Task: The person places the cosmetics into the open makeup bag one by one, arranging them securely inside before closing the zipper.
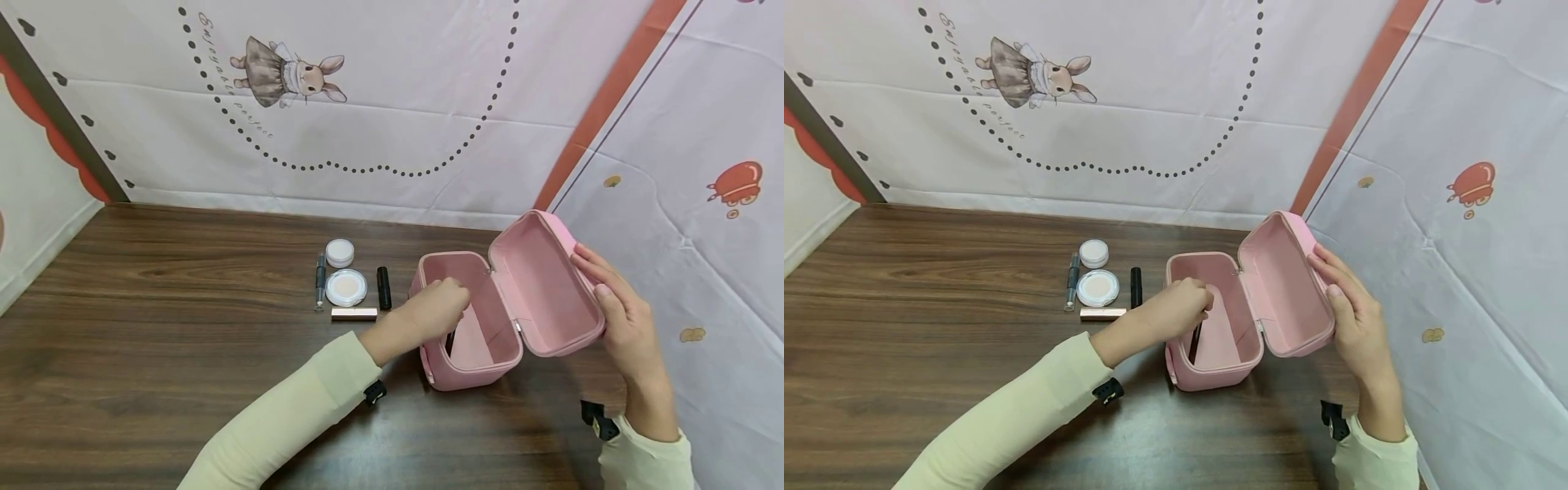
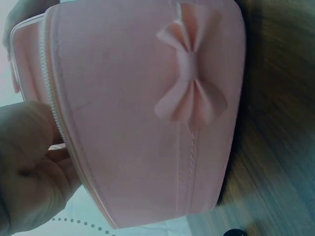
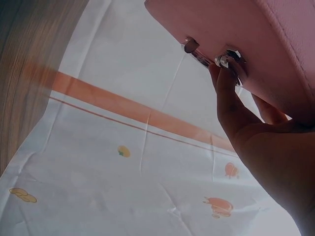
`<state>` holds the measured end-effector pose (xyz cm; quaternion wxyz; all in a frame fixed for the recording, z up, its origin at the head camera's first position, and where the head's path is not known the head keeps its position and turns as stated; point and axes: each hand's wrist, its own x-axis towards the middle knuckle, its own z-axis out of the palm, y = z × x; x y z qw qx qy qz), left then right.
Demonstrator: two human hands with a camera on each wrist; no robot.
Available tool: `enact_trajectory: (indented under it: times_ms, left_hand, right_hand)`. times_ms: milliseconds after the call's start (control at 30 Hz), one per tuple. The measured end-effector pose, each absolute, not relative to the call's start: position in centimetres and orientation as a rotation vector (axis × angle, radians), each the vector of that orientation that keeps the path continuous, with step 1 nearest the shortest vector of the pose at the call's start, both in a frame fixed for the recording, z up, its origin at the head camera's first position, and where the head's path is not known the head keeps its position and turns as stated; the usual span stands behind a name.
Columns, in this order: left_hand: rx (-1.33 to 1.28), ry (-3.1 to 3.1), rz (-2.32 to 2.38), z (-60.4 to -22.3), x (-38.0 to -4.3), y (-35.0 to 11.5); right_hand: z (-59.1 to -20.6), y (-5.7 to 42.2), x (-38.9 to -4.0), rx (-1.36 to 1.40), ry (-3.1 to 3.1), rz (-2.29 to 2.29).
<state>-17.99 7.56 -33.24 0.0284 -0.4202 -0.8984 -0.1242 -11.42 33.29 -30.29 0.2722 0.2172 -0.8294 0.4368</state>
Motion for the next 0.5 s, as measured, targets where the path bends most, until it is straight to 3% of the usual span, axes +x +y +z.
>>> enact_trajectory:
  times_ms: [500]
  left_hand:
    - [-1.249, -2.701, -0.129, -33.87, -18.71, 6.61]
  right_hand:
    - [-30.36, 33.27, -11.56, 0.595, -2.216, 1.18]
